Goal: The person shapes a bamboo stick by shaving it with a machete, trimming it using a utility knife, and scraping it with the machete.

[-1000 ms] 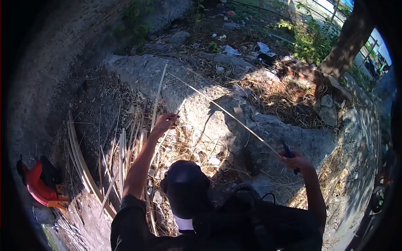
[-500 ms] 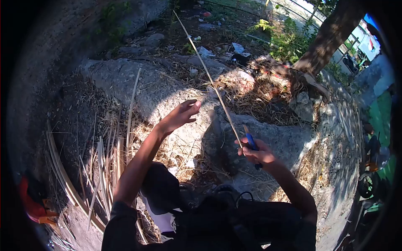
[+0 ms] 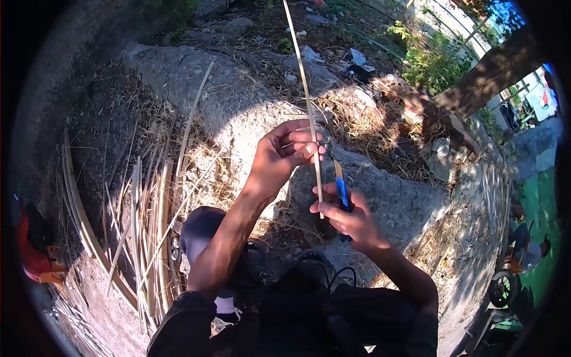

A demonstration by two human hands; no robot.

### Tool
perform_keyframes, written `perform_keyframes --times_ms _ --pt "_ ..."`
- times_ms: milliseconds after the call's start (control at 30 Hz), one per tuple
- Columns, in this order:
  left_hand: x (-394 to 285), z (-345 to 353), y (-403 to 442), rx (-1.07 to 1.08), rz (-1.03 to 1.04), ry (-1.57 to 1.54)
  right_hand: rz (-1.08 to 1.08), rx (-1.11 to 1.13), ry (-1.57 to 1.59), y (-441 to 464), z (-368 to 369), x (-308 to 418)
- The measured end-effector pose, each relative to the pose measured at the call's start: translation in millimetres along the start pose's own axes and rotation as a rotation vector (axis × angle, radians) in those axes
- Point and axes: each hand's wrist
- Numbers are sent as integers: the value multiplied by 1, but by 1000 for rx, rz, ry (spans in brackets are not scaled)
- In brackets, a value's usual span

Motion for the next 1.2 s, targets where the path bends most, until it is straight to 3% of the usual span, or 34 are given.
perform_keyframes --times_ms 233,367,500,633,733,833,900,967,1067,1100,1167,1200 --pt "-17 8 -9 54 104 -88 -73 3 -155 -7 -1 5" --pt "-18 4 -13 31 168 24 -38 42 -84 -9 1 11" --pt "-23 5 -14 -66 174 100 6 -35 -62 -13 -5 16" --pt "-28 7 -19 -142 172 135 -112 -35 -36 -15 -16 12" --pt "-33 7 -26 -39 113 155 -98 -177 -50 -16 -18 18" --pt "-38 10 -31 57 -2 216 -292 -313 -200 -19 -26 27" --pt "-33 5 -37 191 -103 359 -360 -325 -226 -22 -41 32" --pt "-44 11 -49 310 -251 706 -303 -325 -160 -26 -51 40" --pt "-69 25 -69 533 -230 999 -332 -330 -157 -26 -60 38" --pt "-83 36 -74 536 -197 1043 -330 -321 -139 -26 -59 35" --pt "-97 55 -83 326 -5 1005 -329 -307 -125 -25 -55 36" --pt "-108 69 -83 198 3 1130 -340 -270 -120 -24 -53 38"
Point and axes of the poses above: each hand's wrist, its own y-axis towards the middle knuckle, its own z-axis out of the palm, x = y × z, and after that the axes turned 13 degrees about x, right-handed
